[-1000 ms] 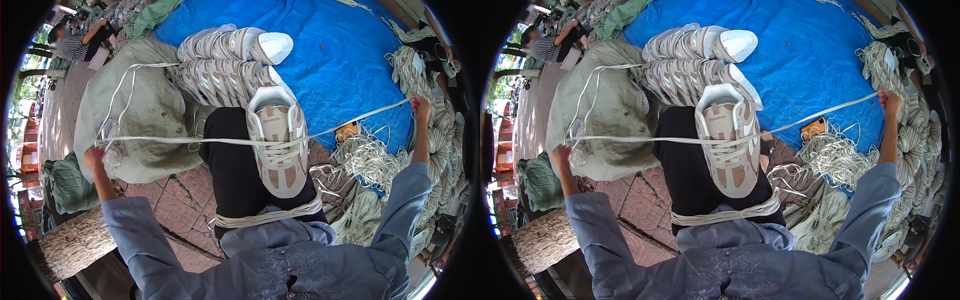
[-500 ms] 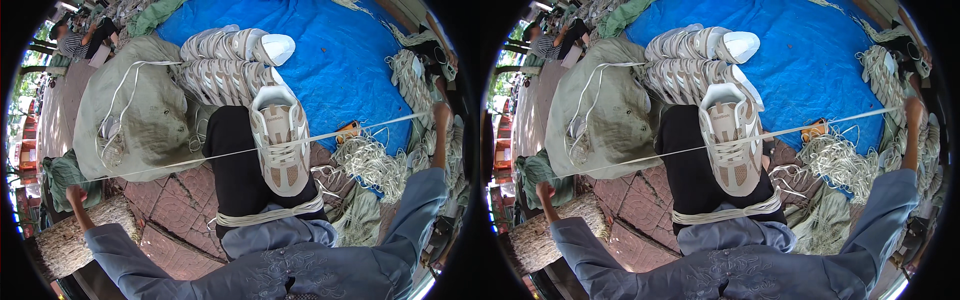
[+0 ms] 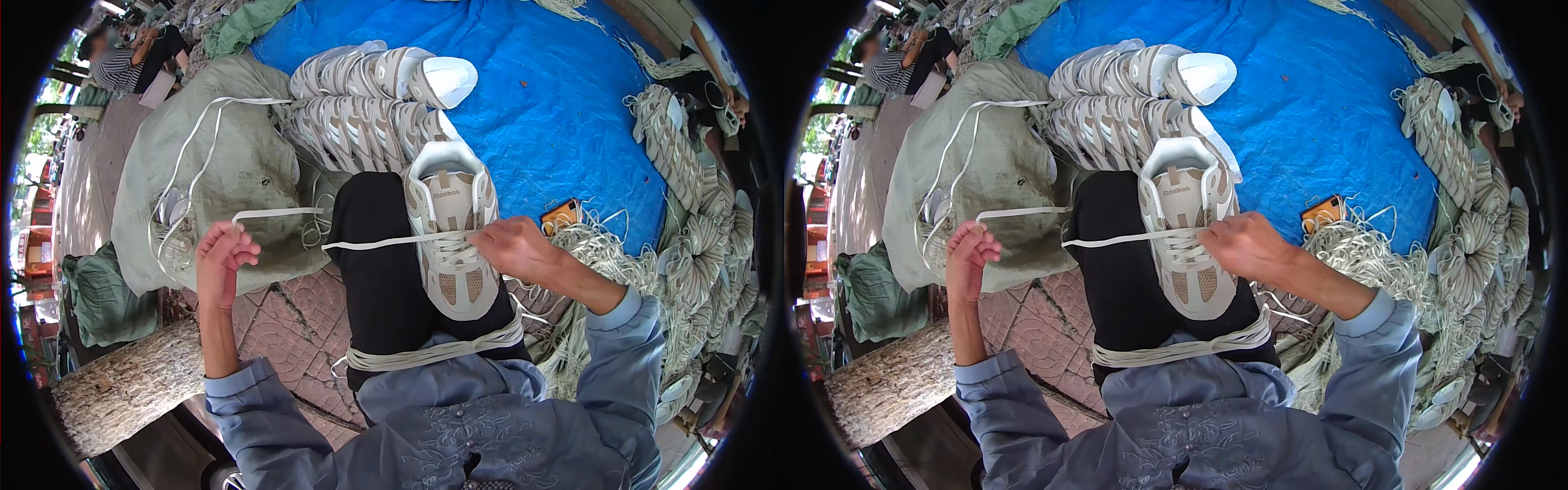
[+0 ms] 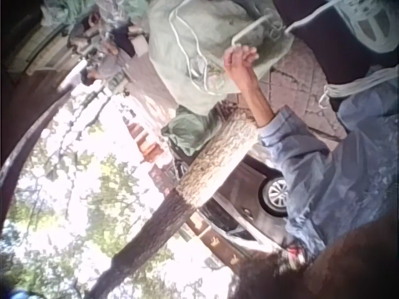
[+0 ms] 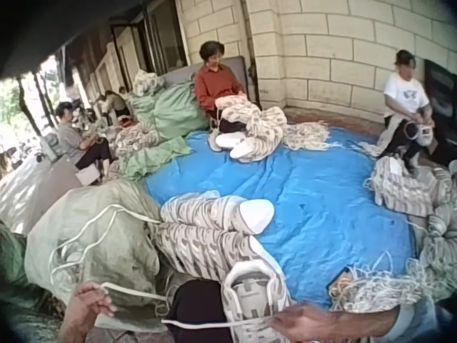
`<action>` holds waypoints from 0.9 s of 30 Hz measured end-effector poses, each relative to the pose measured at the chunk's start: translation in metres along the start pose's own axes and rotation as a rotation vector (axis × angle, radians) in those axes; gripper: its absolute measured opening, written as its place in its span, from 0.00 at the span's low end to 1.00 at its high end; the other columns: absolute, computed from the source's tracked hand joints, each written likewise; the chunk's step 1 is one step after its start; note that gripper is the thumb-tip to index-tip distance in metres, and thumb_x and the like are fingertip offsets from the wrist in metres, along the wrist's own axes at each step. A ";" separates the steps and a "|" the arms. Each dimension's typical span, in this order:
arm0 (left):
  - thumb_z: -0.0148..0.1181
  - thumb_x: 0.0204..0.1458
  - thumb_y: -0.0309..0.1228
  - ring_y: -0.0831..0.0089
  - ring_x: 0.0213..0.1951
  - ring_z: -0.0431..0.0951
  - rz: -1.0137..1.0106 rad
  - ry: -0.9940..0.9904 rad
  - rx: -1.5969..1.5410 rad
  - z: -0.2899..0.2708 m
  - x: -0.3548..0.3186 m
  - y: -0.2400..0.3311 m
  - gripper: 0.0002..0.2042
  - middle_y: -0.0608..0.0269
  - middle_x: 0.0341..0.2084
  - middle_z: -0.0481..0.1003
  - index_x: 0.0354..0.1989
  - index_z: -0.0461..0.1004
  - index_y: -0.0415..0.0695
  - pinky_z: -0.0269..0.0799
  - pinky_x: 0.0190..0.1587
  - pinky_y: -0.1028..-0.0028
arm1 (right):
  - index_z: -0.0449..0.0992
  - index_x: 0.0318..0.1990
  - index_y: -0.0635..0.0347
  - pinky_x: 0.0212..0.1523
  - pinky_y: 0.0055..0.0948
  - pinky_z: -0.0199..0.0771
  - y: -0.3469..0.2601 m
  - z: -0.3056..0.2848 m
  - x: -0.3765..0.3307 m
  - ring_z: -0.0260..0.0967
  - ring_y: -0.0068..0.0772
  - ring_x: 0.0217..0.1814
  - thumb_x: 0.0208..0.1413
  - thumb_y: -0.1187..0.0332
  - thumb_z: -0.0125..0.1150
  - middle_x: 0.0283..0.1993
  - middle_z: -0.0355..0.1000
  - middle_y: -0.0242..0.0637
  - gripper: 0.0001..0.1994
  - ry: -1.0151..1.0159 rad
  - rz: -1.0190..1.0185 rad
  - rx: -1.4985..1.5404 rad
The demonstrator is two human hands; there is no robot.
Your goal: The person threads white shoelaces through the eyelets of a white sneaker, pulling the laces tight and arranging them. After finishing one shoe, they place it on a stack of similar shoes and pick up another to continue the process.
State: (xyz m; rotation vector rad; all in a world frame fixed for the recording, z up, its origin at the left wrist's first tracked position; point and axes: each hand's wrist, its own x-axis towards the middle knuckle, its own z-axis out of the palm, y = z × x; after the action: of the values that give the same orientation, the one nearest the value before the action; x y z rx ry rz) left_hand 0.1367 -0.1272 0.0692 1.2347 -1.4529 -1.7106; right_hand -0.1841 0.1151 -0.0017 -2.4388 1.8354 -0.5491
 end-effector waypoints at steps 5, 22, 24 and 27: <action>0.53 0.46 0.28 0.72 0.31 0.72 0.085 -0.059 -0.366 -0.016 -0.008 0.004 0.06 0.52 0.41 0.67 0.30 0.68 0.38 0.69 0.27 0.77 | 0.66 0.20 0.60 0.15 0.30 0.67 -0.004 0.002 0.009 0.66 0.32 0.18 0.32 0.73 0.53 0.16 0.62 0.33 0.04 -0.068 0.014 -0.095; 0.43 0.50 0.22 0.67 0.37 0.68 0.253 -0.258 -1.113 -0.108 0.029 0.001 0.12 0.48 0.39 0.67 0.43 0.61 0.29 0.68 0.37 0.71 | 0.66 0.24 0.62 0.21 0.35 0.67 0.000 -0.012 0.004 0.69 0.39 0.22 0.40 0.69 0.56 0.18 0.67 0.43 0.08 -0.183 0.291 0.381; 0.44 0.50 0.22 0.66 0.37 0.68 0.230 -0.222 -1.112 -0.116 0.033 -0.003 0.12 0.48 0.38 0.68 0.42 0.62 0.29 0.68 0.37 0.71 | 0.66 0.25 0.60 0.21 0.32 0.68 -0.002 -0.004 -0.003 0.68 0.35 0.20 0.36 0.70 0.56 0.16 0.65 0.37 0.08 -0.049 0.168 0.268; 0.44 0.50 0.22 0.67 0.36 0.68 0.198 -0.177 -1.092 -0.123 0.034 -0.013 0.11 0.49 0.37 0.68 0.41 0.62 0.29 0.68 0.37 0.72 | 0.66 0.24 0.61 0.18 0.29 0.65 -0.001 0.001 -0.006 0.65 0.30 0.17 0.32 0.71 0.54 0.14 0.61 0.32 0.07 0.028 -0.004 0.012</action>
State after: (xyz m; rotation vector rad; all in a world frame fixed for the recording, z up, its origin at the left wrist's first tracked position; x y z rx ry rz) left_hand 0.2353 -0.2063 0.0494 0.3348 -0.4746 -2.0226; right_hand -0.1842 0.1211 -0.0040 -2.4400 1.8320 -0.5957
